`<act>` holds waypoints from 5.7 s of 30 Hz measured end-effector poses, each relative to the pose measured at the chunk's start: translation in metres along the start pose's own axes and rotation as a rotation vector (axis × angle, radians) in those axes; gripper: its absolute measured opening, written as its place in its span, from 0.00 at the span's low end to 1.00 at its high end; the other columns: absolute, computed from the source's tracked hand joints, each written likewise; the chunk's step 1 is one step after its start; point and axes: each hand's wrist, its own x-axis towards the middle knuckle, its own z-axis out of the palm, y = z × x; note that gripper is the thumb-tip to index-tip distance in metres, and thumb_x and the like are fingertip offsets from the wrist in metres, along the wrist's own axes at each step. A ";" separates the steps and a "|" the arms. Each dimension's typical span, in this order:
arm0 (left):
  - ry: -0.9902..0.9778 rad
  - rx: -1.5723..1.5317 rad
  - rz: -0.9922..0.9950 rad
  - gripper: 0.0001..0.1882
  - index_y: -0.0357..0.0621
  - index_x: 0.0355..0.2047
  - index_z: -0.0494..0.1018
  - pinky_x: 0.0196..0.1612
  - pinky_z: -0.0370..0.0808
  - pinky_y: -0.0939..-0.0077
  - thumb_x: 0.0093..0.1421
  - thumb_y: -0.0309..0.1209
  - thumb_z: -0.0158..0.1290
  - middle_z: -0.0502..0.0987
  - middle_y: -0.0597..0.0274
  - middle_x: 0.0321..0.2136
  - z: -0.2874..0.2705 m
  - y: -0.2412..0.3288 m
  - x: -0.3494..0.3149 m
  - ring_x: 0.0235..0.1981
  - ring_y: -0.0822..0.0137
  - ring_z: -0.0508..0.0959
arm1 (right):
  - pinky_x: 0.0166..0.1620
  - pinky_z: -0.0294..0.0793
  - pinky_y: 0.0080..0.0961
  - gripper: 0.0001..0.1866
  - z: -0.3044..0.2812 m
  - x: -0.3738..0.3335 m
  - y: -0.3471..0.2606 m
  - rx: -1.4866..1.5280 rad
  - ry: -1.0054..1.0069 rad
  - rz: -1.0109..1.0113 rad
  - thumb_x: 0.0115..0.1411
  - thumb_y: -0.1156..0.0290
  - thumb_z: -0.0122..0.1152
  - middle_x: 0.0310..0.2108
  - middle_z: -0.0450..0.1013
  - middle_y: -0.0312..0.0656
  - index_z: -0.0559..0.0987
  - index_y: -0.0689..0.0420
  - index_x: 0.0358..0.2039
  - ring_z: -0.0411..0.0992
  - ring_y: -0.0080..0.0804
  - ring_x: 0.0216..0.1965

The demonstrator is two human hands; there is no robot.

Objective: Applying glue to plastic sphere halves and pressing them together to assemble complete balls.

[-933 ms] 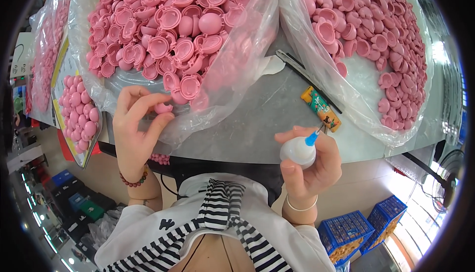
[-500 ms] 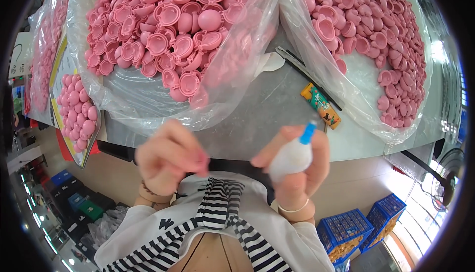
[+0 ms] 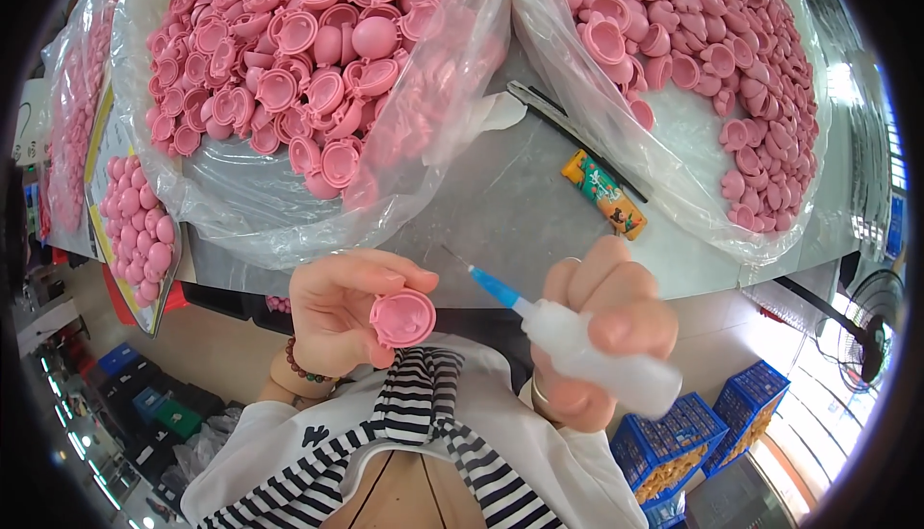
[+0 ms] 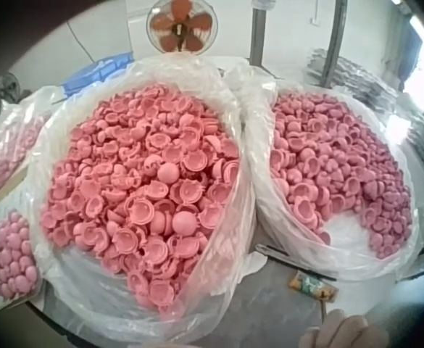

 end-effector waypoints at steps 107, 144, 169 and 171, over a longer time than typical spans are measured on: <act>0.196 -0.193 -0.235 0.28 0.31 0.43 0.63 0.38 0.77 0.71 0.48 0.35 0.61 0.72 0.42 0.36 0.006 0.015 -0.007 0.33 0.61 0.78 | 0.31 0.67 0.24 0.19 -0.018 0.008 -0.001 -1.239 -0.516 0.233 0.41 0.82 0.60 0.36 0.67 0.42 0.75 0.60 0.38 0.67 0.32 0.28; 0.108 0.615 0.173 0.19 0.35 0.38 0.75 0.38 0.75 0.76 0.43 0.22 0.61 0.75 0.49 0.40 0.005 -0.002 0.001 0.37 0.62 0.78 | 0.27 0.67 0.20 0.22 -0.003 -0.001 0.005 -0.759 -0.382 -0.022 0.33 0.73 0.72 0.26 0.70 0.37 0.78 0.59 0.33 0.67 0.28 0.27; -0.056 0.697 0.369 0.19 0.34 0.36 0.75 0.31 0.72 0.77 0.44 0.33 0.62 0.78 0.50 0.31 -0.009 -0.001 0.012 0.28 0.63 0.75 | 0.23 0.73 0.24 0.15 0.013 -0.017 0.004 -0.666 -0.371 -0.122 0.38 0.83 0.64 0.25 0.71 0.42 0.72 0.62 0.30 0.70 0.35 0.21; -0.056 0.760 0.439 0.19 0.35 0.35 0.75 0.31 0.72 0.77 0.46 0.34 0.61 0.78 0.51 0.30 -0.009 0.000 0.012 0.27 0.63 0.75 | 0.24 0.73 0.24 0.15 0.015 -0.017 0.004 -0.637 -0.367 -0.102 0.39 0.83 0.64 0.25 0.71 0.42 0.72 0.61 0.30 0.70 0.35 0.21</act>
